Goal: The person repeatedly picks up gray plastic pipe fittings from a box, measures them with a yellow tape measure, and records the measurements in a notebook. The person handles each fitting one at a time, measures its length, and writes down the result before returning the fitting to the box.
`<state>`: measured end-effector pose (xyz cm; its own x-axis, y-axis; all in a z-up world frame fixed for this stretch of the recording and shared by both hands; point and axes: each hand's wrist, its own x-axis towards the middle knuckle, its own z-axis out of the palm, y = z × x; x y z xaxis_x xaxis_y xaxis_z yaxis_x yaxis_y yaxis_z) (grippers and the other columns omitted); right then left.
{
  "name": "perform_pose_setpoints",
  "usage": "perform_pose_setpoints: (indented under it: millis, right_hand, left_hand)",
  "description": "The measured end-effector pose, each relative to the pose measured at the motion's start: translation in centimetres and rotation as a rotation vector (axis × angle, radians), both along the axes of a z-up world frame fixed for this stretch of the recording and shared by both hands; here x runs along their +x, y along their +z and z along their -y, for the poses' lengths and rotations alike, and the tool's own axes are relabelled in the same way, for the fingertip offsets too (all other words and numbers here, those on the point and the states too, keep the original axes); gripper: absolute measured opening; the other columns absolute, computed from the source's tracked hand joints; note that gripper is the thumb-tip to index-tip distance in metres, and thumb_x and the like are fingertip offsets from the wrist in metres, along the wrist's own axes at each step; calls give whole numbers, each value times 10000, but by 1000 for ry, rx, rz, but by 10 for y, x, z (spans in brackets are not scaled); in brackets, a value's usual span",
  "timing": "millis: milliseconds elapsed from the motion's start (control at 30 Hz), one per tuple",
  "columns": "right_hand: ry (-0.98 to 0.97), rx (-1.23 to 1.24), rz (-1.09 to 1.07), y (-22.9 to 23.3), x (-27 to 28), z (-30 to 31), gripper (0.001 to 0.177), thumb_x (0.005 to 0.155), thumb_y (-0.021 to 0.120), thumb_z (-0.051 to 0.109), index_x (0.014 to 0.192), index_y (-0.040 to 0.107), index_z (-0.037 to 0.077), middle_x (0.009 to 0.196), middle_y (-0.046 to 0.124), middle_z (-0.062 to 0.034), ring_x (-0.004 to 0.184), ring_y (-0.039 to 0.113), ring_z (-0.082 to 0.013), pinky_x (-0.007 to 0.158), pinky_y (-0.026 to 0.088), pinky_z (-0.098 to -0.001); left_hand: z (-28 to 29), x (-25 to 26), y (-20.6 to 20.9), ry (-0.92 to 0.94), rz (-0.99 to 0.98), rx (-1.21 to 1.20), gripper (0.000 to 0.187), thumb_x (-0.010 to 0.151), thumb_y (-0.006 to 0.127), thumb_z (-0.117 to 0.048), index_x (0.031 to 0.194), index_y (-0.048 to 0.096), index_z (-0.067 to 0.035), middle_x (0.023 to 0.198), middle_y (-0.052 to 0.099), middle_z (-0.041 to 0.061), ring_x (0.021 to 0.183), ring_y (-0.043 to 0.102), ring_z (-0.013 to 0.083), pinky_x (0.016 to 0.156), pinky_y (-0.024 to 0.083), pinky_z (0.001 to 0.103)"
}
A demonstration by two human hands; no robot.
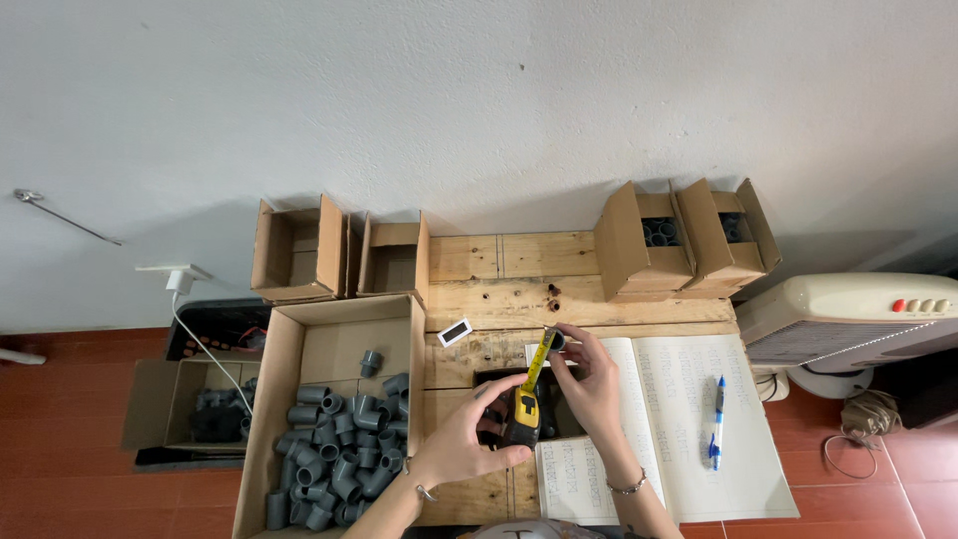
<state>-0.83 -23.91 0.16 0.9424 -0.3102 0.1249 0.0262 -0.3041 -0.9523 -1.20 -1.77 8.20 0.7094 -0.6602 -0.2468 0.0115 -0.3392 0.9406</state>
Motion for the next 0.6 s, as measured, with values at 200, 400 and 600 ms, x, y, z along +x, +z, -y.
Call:
perform_pose_setpoints:
  millis: [200, 400, 600]
  right_hand:
    - [8, 19, 23, -5, 1, -1, 384, 880, 715, 31, 1257, 690, 101, 1051, 751, -54, 881, 743, -112, 820, 609, -232]
    - [-1, 19, -9, -5, 0, -1, 382, 878, 712, 34, 1251, 692, 114, 1027, 763, -52, 883, 749, -116, 816, 609, -238]
    - [0, 26, 0, -4, 0, -1, 389, 875, 718, 28, 1256, 694, 106, 1023, 753, -56, 873, 743, -110, 803, 606, -231]
  left_hand:
    - [1, 0, -7, -9, -52, 6, 878, 765, 718, -533, 1542, 397, -278, 1449, 553, 26, 1120, 625, 176, 946, 554, 324]
    - [0, 0, -7, -7, -37, 32, 886, 757, 710, -541, 1547, 401, -284, 1439, 562, 30, 1133, 626, 176, 979, 530, 331]
    - [0, 0, -8, -8, -42, 41, 892, 756, 706, -540, 1552, 396, -284, 1408, 566, 26, 1112, 631, 163, 949, 560, 320]
